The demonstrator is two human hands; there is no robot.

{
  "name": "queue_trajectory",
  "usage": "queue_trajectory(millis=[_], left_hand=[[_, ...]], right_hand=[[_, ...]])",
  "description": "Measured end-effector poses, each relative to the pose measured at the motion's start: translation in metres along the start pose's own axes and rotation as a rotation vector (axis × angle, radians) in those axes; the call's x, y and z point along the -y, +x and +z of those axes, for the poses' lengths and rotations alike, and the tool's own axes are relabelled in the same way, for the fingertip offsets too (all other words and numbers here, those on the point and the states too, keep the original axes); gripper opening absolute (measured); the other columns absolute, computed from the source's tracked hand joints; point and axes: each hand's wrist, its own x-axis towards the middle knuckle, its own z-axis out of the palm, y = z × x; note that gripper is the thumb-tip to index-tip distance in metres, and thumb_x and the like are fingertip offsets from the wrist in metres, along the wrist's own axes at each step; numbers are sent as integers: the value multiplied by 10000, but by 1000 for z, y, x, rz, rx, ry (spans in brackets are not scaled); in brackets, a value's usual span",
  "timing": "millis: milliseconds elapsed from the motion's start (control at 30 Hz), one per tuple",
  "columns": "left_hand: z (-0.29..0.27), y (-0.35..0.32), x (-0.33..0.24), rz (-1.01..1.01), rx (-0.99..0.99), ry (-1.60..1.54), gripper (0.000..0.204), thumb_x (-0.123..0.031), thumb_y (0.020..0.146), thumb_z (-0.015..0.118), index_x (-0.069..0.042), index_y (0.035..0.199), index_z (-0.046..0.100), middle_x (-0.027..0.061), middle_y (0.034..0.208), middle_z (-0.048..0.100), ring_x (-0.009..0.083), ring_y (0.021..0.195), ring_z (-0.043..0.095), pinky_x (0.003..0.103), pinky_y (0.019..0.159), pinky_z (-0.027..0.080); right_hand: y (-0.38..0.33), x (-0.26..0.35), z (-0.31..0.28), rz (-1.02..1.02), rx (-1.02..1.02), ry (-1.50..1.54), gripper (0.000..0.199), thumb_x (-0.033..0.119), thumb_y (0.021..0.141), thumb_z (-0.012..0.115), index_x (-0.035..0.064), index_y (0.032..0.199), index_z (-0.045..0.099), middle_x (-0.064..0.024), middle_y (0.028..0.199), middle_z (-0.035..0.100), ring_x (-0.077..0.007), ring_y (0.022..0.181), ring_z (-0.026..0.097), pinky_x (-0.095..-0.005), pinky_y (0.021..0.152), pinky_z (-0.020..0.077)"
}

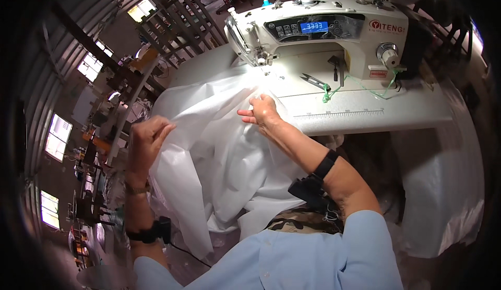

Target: Manually aligning and sewing the edges of a large white plastic/polyethylene sheet using an industrial sewing machine.

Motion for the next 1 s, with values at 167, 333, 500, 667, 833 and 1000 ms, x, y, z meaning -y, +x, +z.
queue_trajectory(millis=[167,333,500,667,833,1000], left_hand=[[-13,29,-2,228,58,166,205,-120,861,730,-3,787,580,178,697,565,381,651,600,421,560,446],[-10,19,-4,212,112,132,171,-111,854,742,-8,810,613,166,716,593,358,635,603,393,555,457],[15,-19,-19,150,240,-39,210,-149,868,732,-27,783,583,164,691,574,375,629,585,416,540,441],[62,-68,-41,49,276,-302,195,-145,885,720,-24,803,591,157,680,583,349,589,578,402,539,438],[77,-90,-38,-102,249,-331,177,-127,885,741,4,831,636,134,647,555,218,501,469,314,503,394],[77,-92,-37,-106,171,-369,154,-116,901,721,13,877,640,130,659,574,205,506,494,301,516,406]], right_hand=[[1,-45,3,128,218,42,138,202,949,590,71,990,572,-73,963,641,-139,663,602,-284,589,526],[-81,-89,-8,280,939,-1,186,244,935,664,72,1002,687,-26,954,675,-108,892,616,-309,877,497],[-176,-91,-33,390,1669,-458,231,215,979,628,22,1070,715,-78,1149,684,-197,1142,600,-322,1051,410],[-168,-61,-58,468,1243,-573,318,311,952,630,7,981,718,-69,935,721,-176,881,648,-321,819,491],[-157,-36,-62,-211,903,-991,245,257,923,640,19,978,659,-208,853,673,-316,778,651,-373,741,511],[-139,-16,-56,-770,569,-1396,401,142,895,610,53,1275,518,-158,802,673,-337,778,679,-456,690,520]])
